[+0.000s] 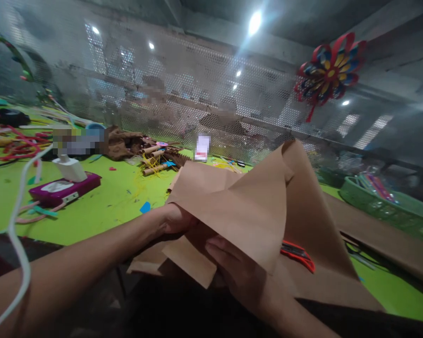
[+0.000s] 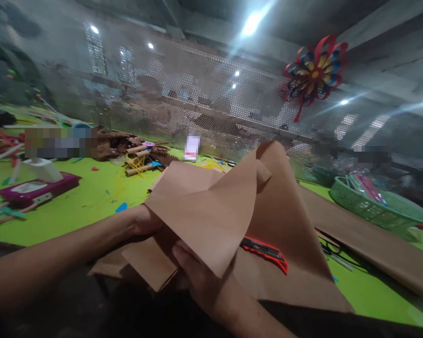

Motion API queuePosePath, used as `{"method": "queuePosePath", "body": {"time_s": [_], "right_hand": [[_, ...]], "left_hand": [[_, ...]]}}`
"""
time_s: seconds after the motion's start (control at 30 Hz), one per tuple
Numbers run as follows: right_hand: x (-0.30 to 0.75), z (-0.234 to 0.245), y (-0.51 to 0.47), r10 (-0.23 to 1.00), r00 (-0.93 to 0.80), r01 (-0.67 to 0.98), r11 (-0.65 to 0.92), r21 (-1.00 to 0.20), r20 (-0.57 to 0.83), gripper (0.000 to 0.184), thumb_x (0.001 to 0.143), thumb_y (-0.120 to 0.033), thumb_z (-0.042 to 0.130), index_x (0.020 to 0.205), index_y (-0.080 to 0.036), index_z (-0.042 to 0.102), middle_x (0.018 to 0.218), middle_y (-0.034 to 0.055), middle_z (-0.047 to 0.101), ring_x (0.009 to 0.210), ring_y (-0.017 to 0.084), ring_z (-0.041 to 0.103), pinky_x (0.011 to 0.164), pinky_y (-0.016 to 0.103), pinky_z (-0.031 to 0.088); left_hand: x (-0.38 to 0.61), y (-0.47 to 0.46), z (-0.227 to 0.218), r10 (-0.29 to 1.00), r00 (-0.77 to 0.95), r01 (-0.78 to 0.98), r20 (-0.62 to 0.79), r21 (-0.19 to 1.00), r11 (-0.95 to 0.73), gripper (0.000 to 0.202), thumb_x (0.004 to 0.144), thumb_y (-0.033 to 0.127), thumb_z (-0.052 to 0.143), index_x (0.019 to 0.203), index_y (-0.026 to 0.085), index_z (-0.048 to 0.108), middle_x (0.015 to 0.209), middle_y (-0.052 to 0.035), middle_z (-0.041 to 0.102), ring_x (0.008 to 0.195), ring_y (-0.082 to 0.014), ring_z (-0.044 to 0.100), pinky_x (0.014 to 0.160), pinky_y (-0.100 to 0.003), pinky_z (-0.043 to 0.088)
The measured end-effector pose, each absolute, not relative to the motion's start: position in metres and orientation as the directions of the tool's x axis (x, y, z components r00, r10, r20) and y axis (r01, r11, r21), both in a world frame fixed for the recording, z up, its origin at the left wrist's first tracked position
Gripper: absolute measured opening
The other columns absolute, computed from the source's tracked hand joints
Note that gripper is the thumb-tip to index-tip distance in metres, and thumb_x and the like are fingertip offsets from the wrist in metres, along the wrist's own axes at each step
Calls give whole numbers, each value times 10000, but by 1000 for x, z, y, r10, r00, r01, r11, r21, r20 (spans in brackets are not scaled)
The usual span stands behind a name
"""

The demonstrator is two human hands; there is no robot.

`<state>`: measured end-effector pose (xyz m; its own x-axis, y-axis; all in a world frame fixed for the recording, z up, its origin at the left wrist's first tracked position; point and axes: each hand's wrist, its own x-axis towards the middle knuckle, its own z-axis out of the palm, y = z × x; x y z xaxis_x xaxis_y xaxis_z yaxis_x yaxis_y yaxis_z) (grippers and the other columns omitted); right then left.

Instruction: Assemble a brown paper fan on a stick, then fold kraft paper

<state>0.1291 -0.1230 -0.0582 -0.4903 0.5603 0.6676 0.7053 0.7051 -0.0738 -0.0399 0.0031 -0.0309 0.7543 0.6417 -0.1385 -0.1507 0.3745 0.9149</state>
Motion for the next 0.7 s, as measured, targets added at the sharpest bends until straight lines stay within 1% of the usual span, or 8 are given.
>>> {"method": "queuePosePath", "body": {"time_s": [0.13,0.2,0.3,0.37,0.43,0.5,0.6,0.7], "right_hand": [[125,-42,-119,584,-470,573,772,-274,662,290,876,-70,452,1089,-143,635,1001,98,702,951,186,636,854,318,523],[127,-33,-119,635,-403,539,747,-389,659,249,878,-84,441,978,-145,661,883,75,703,830,166,639,755,274,523],[135,-26,-118,792,-155,552,565,-613,590,219,889,-197,488,769,-149,666,693,25,646,652,139,594,613,232,481],[141,-24,-116,849,61,495,430,-755,524,221,875,-283,535,770,-146,673,690,14,640,661,142,592,620,233,476],[149,-22,-115,842,256,388,361,-848,475,224,840,-341,586,827,-140,682,735,15,654,713,154,600,661,247,482],[159,-17,-113,773,466,317,309,-897,431,260,783,-382,649,769,-122,667,701,12,635,685,148,581,643,246,473],[185,2,-114,590,712,256,287,-923,381,333,722,-414,704,600,-133,573,542,-37,517,523,94,472,513,217,408],[217,25,-121,312,841,271,466,-842,443,353,747,-386,684,562,-171,474,508,-65,437,478,78,428,466,208,381]], "left_hand": [[-44,16,-34,636,770,-195,-59,927,322,326,754,339,661,1032,170,639,978,-81,699,931,-226,622,851,-363,460],[-48,24,-36,664,747,-227,-40,923,312,333,752,355,659,1011,147,642,964,-99,697,917,-230,626,839,-362,470],[-51,34,-43,744,668,-274,-16,924,266,323,815,408,574,981,141,647,947,-104,703,919,-241,628,840,-373,480],[-51,39,-48,775,632,-272,-11,933,235,289,826,385,573,975,149,648,964,-99,707,922,-246,631,861,-389,479],[-49,41,-52,783,621,-238,-31,944,226,252,798,345,626,963,157,654,970,-86,710,910,-249,637,873,-397,481],[-47,40,-52,798,601,-208,-50,954,216,235,762,329,678,938,175,663,954,-62,713,900,-248,640,866,-389,491],[-46,36,-45,827,559,-184,-53,965,186,219,727,348,715,865,184,668,896,-45,711,891,-237,645,852,-371,506],[-47,30,-35,826,561,-160,-62,970,182,230,698,351,732,802,158,662,850,-73,708,881,-248,656,867,-398,510]]}}
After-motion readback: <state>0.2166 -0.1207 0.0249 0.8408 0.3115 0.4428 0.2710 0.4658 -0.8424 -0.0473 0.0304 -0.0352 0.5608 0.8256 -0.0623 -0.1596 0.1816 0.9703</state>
